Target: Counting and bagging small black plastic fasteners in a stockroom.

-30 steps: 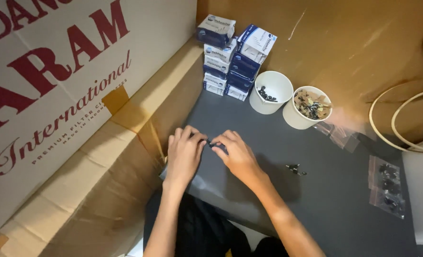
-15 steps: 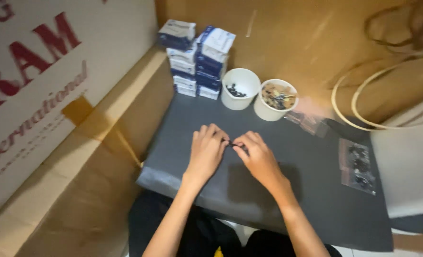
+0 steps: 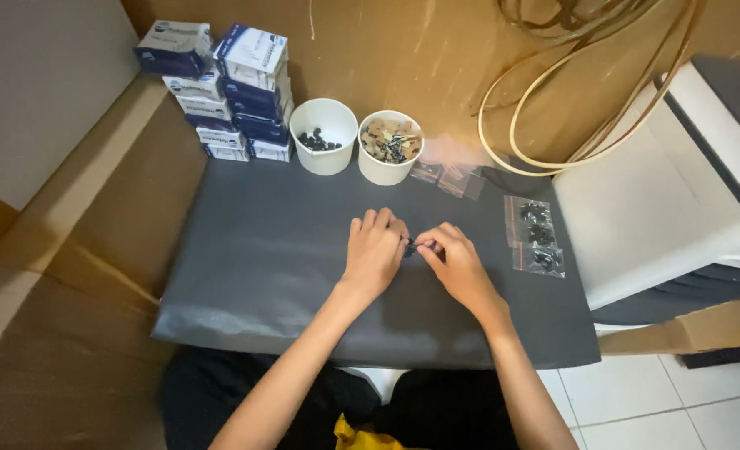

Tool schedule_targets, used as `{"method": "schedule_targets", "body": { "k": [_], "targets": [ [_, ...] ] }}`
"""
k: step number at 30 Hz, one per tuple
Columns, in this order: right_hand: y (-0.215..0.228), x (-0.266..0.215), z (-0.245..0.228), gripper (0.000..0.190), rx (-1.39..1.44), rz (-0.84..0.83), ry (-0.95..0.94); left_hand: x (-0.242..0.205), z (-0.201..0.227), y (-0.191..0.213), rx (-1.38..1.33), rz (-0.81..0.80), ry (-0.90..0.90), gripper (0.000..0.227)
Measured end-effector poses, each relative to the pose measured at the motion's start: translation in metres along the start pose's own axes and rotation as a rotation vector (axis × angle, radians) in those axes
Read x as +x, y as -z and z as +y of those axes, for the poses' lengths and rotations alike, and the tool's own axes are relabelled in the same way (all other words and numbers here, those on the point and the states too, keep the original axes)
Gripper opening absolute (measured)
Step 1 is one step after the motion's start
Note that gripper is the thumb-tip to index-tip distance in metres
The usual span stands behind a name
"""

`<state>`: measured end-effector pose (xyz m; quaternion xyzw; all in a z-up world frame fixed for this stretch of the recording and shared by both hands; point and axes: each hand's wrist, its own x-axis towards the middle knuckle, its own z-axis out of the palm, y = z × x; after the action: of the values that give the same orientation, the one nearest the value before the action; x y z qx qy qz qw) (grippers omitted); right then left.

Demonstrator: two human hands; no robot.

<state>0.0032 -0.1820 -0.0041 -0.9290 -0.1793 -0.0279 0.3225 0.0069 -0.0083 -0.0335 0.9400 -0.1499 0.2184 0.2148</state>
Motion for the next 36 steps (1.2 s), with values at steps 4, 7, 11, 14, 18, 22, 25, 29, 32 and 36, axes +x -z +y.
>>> {"method": "schedule_targets", "body": {
  "k": [4,7,11,14,18,22,25,29,32,36],
  "targets": [
    [-0.001,0.001,-0.003,0.008,-0.024,-0.015,-0.017,-0.006,0.003,0.017,-0.063,-0.037,0.07,0.009],
    [-0.003,0.005,-0.003,0.011,-0.066,0.001,-0.014,-0.002,-0.001,0.033,-0.134,-0.013,0.14,0.02],
    [0.0,0.01,-0.008,0.009,-0.073,0.086,-0.019,0.006,-0.024,0.056,-0.291,0.05,0.388,0.015],
    [-0.002,0.017,-0.011,0.006,0.006,0.163,-0.022,0.013,-0.056,0.07,-0.425,0.213,0.582,0.012],
    [-0.012,0.037,-0.018,0.008,0.121,0.179,-0.011,0.029,-0.095,0.08,-0.497,0.34,0.762,0.023],
    [-0.049,0.071,-0.028,0.01,0.221,0.147,-0.071,0.048,-0.115,0.078,-0.555,0.361,0.815,0.035],
    [-0.075,0.102,-0.037,0.019,0.643,0.104,-0.123,0.056,-0.119,0.075,-0.595,0.384,0.785,0.04],
    [-0.083,0.132,-0.067,0.034,0.908,0.015,-0.31,0.063,-0.133,0.062,-0.555,0.342,0.822,0.034],
    [-0.09,0.138,-0.076,0.038,0.937,0.015,-0.333,0.063,-0.137,0.055,-0.593,0.345,0.821,0.029],
    [-0.103,0.137,-0.074,0.041,0.971,0.005,-0.344,0.058,-0.134,0.064,-0.625,0.303,0.8,0.027]
  ]
}}
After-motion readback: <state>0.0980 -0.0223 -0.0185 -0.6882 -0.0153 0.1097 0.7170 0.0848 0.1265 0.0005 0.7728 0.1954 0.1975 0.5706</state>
